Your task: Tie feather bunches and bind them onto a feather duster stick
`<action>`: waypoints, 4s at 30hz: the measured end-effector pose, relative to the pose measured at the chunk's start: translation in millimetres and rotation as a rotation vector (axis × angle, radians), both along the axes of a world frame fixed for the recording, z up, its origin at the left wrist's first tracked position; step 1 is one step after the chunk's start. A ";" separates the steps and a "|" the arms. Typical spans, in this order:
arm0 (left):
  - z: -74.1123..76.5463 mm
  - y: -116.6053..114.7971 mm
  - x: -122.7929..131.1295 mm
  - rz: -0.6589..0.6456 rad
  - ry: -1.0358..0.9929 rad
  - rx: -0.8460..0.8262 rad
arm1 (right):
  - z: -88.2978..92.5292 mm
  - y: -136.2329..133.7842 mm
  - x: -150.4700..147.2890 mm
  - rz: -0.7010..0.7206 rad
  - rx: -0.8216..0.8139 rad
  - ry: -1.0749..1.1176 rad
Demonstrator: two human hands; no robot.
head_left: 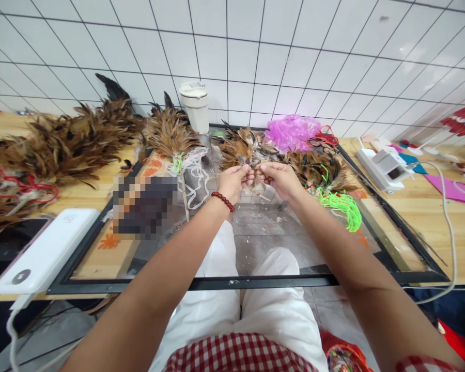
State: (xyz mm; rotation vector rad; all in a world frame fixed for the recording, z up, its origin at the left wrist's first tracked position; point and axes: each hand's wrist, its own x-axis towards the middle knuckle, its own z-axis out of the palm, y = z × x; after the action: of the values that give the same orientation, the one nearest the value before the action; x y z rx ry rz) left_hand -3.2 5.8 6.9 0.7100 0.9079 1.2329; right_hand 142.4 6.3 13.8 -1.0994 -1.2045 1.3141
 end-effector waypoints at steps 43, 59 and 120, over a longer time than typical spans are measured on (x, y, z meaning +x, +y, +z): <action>4.2 -4.4 3.9 -0.034 0.070 0.034 | 11.9 -1.5 18.5 0.251 0.136 -0.299; 0.2 -6.4 4.4 -0.238 0.133 -0.039 | -12.0 3.3 -2.3 -0.186 0.426 -0.328; -4.2 2.6 6.0 0.205 0.032 0.093 | -29.5 8.0 12.5 0.058 0.738 -0.963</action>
State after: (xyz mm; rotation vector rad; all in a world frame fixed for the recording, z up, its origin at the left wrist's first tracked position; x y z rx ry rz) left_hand 2.9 8.4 2.7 0.7251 0.9727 1.4562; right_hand 154.8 14.3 -15.7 -1.1319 -2.1886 0.2134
